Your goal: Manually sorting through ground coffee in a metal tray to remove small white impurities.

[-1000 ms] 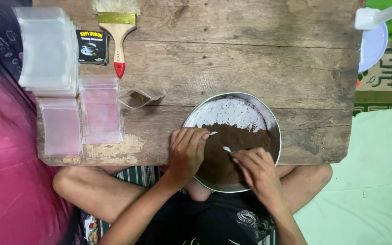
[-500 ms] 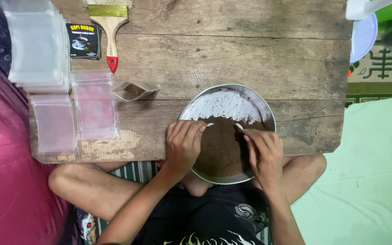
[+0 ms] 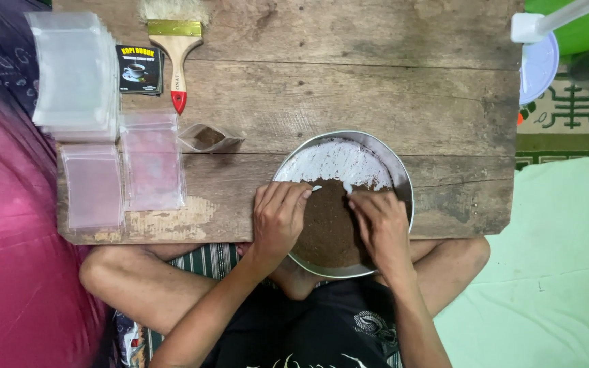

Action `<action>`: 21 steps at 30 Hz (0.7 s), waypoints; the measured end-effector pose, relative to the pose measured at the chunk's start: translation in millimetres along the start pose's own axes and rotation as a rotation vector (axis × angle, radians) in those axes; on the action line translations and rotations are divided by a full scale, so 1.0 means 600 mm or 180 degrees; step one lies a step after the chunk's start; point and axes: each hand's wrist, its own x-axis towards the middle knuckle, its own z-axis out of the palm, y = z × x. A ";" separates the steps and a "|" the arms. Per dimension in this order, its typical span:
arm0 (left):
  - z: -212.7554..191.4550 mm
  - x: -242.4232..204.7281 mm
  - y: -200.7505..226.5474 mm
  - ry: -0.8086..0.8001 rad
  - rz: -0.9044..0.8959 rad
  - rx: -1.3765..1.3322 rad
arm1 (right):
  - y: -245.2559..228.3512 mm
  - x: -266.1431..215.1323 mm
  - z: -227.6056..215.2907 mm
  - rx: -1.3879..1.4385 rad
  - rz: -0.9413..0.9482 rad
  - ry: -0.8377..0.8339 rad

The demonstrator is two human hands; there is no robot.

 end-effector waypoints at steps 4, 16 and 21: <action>0.004 0.000 -0.003 0.0008 -0.0030 -0.0001 | -0.030 -0.022 -0.036 0.0301 0.0048 -0.0132; -0.001 0.000 0.007 -0.0126 -0.0223 0.0069 | -0.046 -0.043 -0.059 0.0337 0.0121 -0.0244; 0.004 -0.007 -0.003 -0.0070 -0.0098 -0.0015 | -0.033 -0.034 -0.066 0.0571 0.0058 -0.0048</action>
